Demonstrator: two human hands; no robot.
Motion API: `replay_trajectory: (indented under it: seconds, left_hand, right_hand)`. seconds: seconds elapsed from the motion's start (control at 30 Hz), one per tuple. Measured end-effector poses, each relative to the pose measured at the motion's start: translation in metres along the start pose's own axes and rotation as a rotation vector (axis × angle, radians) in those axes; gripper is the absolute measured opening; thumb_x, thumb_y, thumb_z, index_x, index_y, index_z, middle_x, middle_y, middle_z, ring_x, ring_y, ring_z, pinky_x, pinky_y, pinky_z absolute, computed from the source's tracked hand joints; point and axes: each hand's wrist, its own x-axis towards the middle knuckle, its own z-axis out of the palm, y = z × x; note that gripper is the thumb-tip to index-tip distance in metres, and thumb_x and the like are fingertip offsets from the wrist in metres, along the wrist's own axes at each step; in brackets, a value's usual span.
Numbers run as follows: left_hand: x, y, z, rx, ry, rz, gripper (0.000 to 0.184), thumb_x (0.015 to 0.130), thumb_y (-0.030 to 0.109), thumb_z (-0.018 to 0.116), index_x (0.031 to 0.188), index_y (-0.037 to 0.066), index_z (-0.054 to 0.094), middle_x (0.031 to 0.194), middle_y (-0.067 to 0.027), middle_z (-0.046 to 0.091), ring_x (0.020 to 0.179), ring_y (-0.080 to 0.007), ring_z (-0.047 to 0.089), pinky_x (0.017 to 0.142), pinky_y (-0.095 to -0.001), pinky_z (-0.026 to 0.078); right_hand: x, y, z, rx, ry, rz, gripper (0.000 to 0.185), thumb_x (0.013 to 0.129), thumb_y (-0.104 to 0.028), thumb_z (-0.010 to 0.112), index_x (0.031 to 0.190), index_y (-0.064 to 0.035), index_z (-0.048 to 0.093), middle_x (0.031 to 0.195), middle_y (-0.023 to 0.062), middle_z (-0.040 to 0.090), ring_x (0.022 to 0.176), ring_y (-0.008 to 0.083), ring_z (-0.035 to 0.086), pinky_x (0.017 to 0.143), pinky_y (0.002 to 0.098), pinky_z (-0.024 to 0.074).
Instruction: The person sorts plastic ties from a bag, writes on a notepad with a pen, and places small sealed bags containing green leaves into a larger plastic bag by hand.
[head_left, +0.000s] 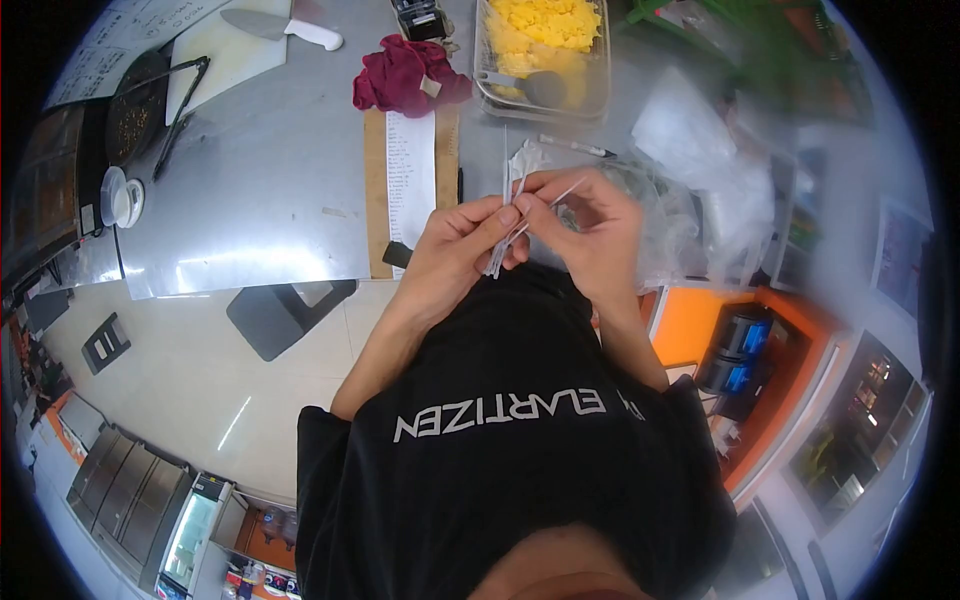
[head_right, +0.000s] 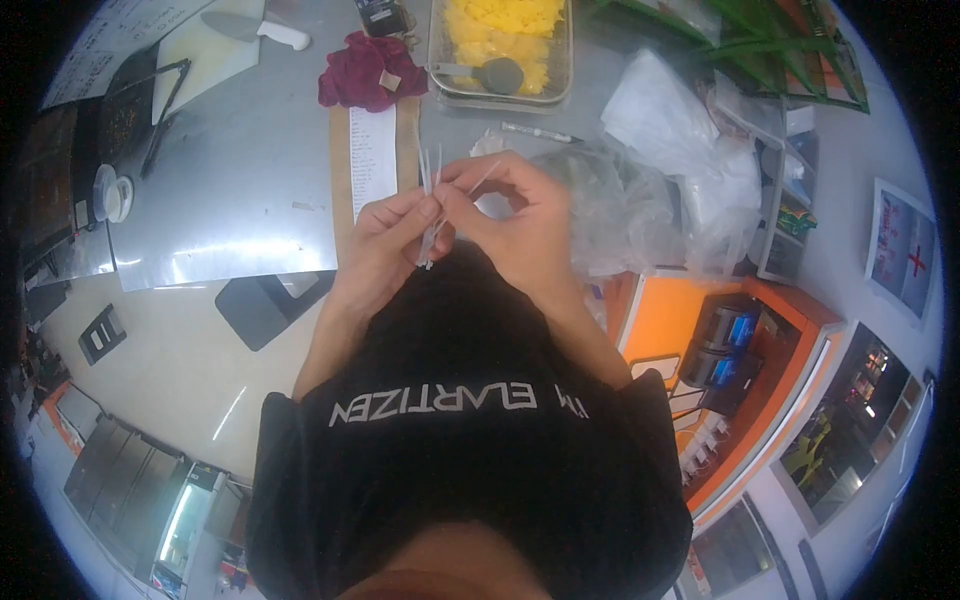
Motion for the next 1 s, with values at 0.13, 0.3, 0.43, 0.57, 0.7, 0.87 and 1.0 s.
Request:
replay_trajectory:
  seconds: [0.13, 0.3, 0.43, 0.57, 0.7, 0.87, 1.0]
  left_hand:
    - [0.0013, -0.0028, -0.0047, -0.053, -0.032, 0.002, 0.028, 0.107, 0.023, 0.057, 0.115, -0.002, 0.069, 0.086, -0.0049, 0.067, 0.079, -0.011, 0.06, 0.072, -0.0256, 0.046]
    - [0.0037, -0.0038, -0.0054, 0.002, -0.031, 0.009, 0.029, 0.108, 0.025, 0.055, 0.113, -0.001, 0.069, 0.086, -0.0045, 0.067, 0.078, -0.0104, 0.059, 0.07, -0.0248, 0.045]
    - [0.0038, -0.0024, -0.0013, -0.011, -0.011, 0.022, 0.03, 0.108, 0.026, 0.055, 0.112, -0.001, 0.069, 0.085, -0.0044, 0.067, 0.077, -0.0101, 0.058, 0.069, -0.024, 0.044]
    - [0.0037, -0.0038, -0.0008, -0.017, 0.004, 0.02, 0.029, 0.108, 0.026, 0.056, 0.11, 0.0, 0.069, 0.084, -0.0037, 0.067, 0.075, -0.0097, 0.058, 0.068, -0.0236, 0.043]
    - [0.0036, -0.0028, -0.001, 0.026, 0.02, 0.007, 0.029, 0.108, 0.027, 0.057, 0.106, 0.001, 0.07, 0.082, -0.003, 0.067, 0.074, -0.0087, 0.056, 0.068, -0.0231, 0.042]
    - [0.003, -0.0025, 0.0009, 0.077, 0.032, 0.015, 0.028, 0.107, 0.026, 0.058, 0.105, 0.001, 0.07, 0.082, -0.003, 0.067, 0.073, -0.0082, 0.055, 0.068, -0.0232, 0.042]
    - [0.0035, -0.0046, 0.0025, 0.066, 0.004, 0.032, 0.028, 0.107, 0.025, 0.058, 0.105, 0.0, 0.07, 0.083, -0.0034, 0.067, 0.074, -0.0086, 0.056, 0.069, -0.0239, 0.043]
  right_hand:
    - [0.0013, -0.0007, -0.0013, -0.034, 0.01, -0.01, 0.013, 0.084, 0.004, 0.077, 0.094, 0.002, 0.07, 0.102, 0.0137, 0.074, 0.085, 0.0143, 0.07, 0.083, 0.0294, 0.0533]
    - [0.0031, -0.003, -0.0013, -0.07, 0.027, -0.034, 0.013, 0.084, 0.005, 0.078, 0.094, 0.0024, 0.07, 0.099, 0.0122, 0.075, 0.083, 0.0139, 0.07, 0.08, 0.0286, 0.0536]
    - [0.0039, -0.0022, -0.0012, -0.049, 0.037, -0.02, 0.015, 0.084, 0.005, 0.078, 0.095, 0.0024, 0.069, 0.098, 0.0112, 0.074, 0.083, 0.0132, 0.069, 0.079, 0.0281, 0.0536]
    - [0.0028, -0.0053, 0.0002, -0.037, 0.049, 0.004, 0.019, 0.084, 0.006, 0.077, 0.101, 0.0025, 0.068, 0.097, 0.0097, 0.074, 0.083, 0.0126, 0.069, 0.077, 0.0276, 0.0535]
    - [0.0027, -0.0048, 0.0021, -0.032, 0.051, 0.015, 0.024, 0.085, 0.005, 0.075, 0.108, 0.0021, 0.068, 0.097, 0.0078, 0.072, 0.083, 0.012, 0.068, 0.077, 0.0275, 0.0535]
    - [0.003, -0.0056, 0.0026, -0.048, 0.022, 0.022, 0.026, 0.087, 0.004, 0.074, 0.112, 0.0017, 0.068, 0.096, 0.0057, 0.07, 0.084, 0.0113, 0.067, 0.077, 0.0274, 0.0529]
    - [0.0023, -0.0084, 0.0042, -0.083, 0.034, 0.049, 0.025, 0.088, 0.003, 0.073, 0.113, 0.0023, 0.069, 0.093, 0.0038, 0.068, 0.083, 0.0112, 0.067, 0.077, 0.0267, 0.0515]
